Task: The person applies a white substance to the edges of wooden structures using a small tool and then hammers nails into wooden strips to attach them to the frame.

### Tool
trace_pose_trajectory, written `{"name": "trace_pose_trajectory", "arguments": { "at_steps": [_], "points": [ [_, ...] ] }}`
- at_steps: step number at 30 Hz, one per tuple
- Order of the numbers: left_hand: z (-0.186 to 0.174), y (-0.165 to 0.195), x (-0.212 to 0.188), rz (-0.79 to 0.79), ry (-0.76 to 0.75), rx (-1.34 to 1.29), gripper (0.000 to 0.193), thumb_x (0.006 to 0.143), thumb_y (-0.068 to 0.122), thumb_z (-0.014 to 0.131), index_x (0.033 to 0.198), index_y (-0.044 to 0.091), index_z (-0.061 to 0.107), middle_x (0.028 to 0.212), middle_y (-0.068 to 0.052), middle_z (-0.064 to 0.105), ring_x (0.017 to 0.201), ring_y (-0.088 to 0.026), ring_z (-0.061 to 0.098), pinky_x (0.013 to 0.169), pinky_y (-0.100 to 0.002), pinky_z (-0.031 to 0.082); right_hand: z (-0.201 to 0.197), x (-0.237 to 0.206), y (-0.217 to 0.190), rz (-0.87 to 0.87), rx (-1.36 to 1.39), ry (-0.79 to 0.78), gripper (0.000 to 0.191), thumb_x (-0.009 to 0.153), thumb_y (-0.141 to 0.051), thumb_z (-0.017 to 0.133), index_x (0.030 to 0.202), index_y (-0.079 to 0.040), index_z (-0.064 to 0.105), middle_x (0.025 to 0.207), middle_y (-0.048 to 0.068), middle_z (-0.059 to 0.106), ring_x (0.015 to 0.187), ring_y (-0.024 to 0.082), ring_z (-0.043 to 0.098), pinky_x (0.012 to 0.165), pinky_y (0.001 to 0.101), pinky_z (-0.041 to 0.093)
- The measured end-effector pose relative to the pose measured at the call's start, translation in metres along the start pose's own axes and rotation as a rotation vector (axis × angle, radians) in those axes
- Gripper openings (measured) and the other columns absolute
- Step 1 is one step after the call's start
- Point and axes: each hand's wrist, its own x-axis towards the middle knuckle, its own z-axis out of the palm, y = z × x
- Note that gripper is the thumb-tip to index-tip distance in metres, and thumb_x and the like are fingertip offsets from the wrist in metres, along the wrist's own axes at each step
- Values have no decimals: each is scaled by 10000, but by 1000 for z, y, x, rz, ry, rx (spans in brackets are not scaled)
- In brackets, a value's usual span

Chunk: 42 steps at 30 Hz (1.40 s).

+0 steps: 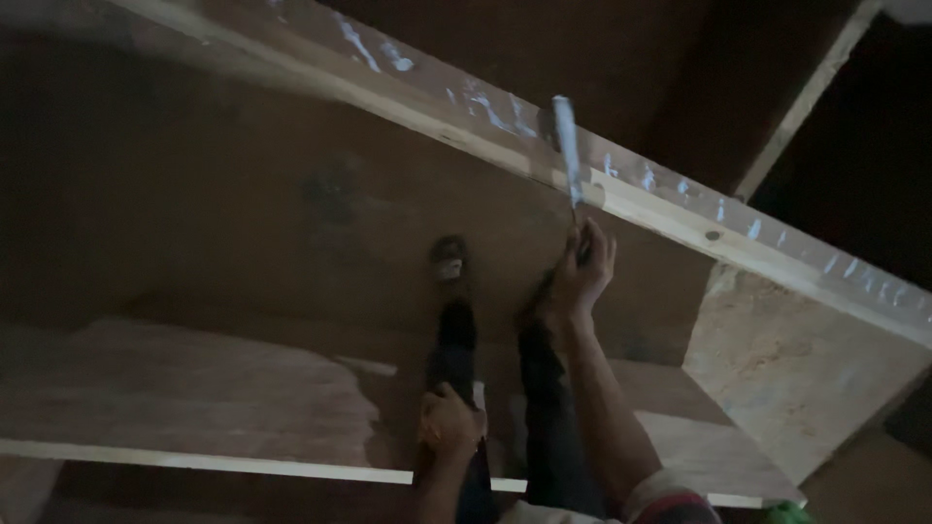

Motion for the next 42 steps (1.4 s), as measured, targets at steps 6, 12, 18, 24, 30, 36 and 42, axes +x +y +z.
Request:
{"name": "trace_pose_trajectory", "arguments": {
  "at_steps": [6,12,18,24,30,36,42],
  "points": [
    [13,32,-4,-33,84,94,821,824,426,827,1451,89,417,1489,-267,411,1337,-421,489,1060,-519,474,-40,7,38,168,24,92,258,1052,-126,665,1279,-3,665,1036,119,611,858,226,593,752,365,515],
    [22,38,-1,-73,-18,134,943,819,461,786,1569,138,315,1515,-211,426,1342,-400,506,1093,-527,458,-83,25,88,337,23,242,272,1045,-178,691,1245,5,665,1145,146,669,983,239,674,834,370,559],
    [32,70,-16,-125,7,375,1010,858,614,729,1577,60,285,1503,-260,428,1329,-384,529,1072,-467,486,-159,40,157,322,-120,347,244,1035,-172,701,1205,2,708,1106,146,672,952,268,682,808,402,569],
    [73,106,-33,-160,58,401,1076,810,493,754,1624,16,236,1490,-236,477,1222,-363,655,1037,-467,533,-260,62,265,326,-183,421,233,1056,-176,732,1208,-1,712,1059,134,681,914,264,680,791,399,567],
    [123,131,-40,-190,144,513,926,836,553,724,1562,97,374,1527,-188,468,1348,-362,552,1106,-523,466,-381,85,367,345,-199,459,263,1058,-192,707,1255,-18,709,1065,156,669,881,281,657,772,434,547],
    [193,184,-40,-94,155,673,896,848,555,717,1548,97,396,1511,-189,484,1340,-361,558,1104,-514,471,-521,121,462,443,-176,444,271,1064,-245,687,1252,-50,703,1109,141,707,963,267,711,838,410,553],
    [260,242,-48,-22,141,781,866,859,558,709,1533,97,417,1496,-190,499,1333,-361,564,1101,-506,476,-604,137,542,412,-266,422,265,1045,-181,676,1253,-22,709,1117,189,691,965,324,698,830,419,550]
  ]
}}
